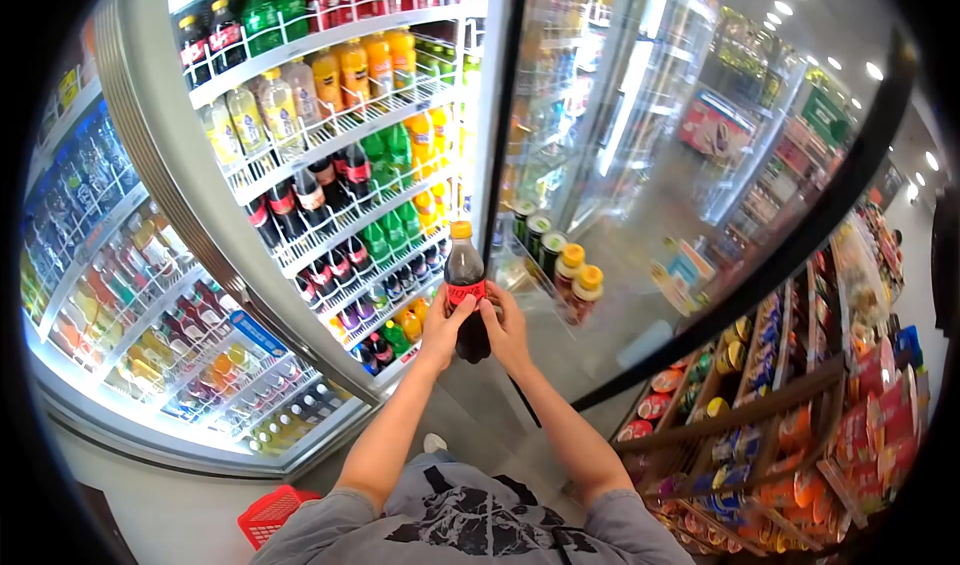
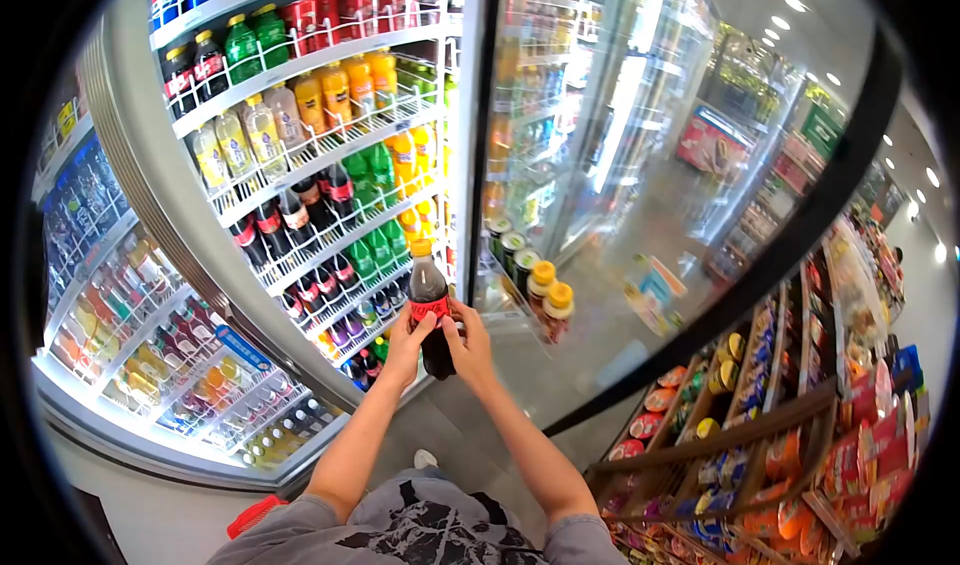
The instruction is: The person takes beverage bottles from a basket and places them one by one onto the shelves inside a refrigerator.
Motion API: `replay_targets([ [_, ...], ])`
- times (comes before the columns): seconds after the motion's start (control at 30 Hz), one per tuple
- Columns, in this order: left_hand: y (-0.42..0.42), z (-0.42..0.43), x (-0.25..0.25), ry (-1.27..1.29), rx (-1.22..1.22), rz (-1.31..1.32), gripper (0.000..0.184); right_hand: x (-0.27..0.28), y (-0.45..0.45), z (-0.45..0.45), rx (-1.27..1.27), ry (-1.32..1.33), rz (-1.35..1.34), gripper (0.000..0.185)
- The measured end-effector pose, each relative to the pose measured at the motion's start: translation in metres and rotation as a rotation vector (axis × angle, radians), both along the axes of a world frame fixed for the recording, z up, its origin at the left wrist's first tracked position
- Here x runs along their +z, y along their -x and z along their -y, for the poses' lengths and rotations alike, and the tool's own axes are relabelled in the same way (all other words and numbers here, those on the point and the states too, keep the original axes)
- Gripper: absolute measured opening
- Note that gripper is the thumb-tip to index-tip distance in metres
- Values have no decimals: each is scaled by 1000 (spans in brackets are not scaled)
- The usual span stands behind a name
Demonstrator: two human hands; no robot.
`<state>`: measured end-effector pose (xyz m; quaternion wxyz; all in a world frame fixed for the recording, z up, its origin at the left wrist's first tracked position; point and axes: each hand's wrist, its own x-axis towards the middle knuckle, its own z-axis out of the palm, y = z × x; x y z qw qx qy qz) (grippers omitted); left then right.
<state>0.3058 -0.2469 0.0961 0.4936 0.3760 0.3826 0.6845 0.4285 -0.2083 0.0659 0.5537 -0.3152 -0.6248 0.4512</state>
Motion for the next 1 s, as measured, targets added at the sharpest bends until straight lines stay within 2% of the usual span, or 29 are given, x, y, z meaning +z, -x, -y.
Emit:
replay_targets([
  [0.23, 105, -58, 7, -14, 117, -29, 43, 6, 110, -71, 129, -37, -2, 45],
  [0.33, 140, -75, 10, -12, 175, -113, 50, 14, 143, -93, 196, -129, 92, 57],
  [0.4, 162, -87, 10, -11, 200, -137, 51, 14, 161, -111, 216, -161, 116, 58],
  [0.47, 183, -101, 4, -63, 182, -222, 52, 12, 175, -131, 246, -169, 208, 60],
  [0.6, 215, -121, 4, 9, 302, -337, 53, 11, 207, -159, 310, -133, 164, 59],
  [0.67, 229, -129, 9, 134, 467, -730, 58, 11, 218, -173, 330, -118, 182, 59],
  [0.7, 238, -135, 7, 112, 470, -833, 65, 11, 223, -177, 337, -96, 202, 59],
  [0.77, 252, -145, 2, 64, 484, -934, 62, 11, 233, -186, 362, -109, 184, 60],
  [0.9, 272, -160, 3, 8, 498, -985, 66, 13, 256, -202, 439, -96, 166, 60],
  [1.0, 281, -166, 10, -23, 634, -975, 71, 16, 281, -215, 364, -218, 195, 64],
])
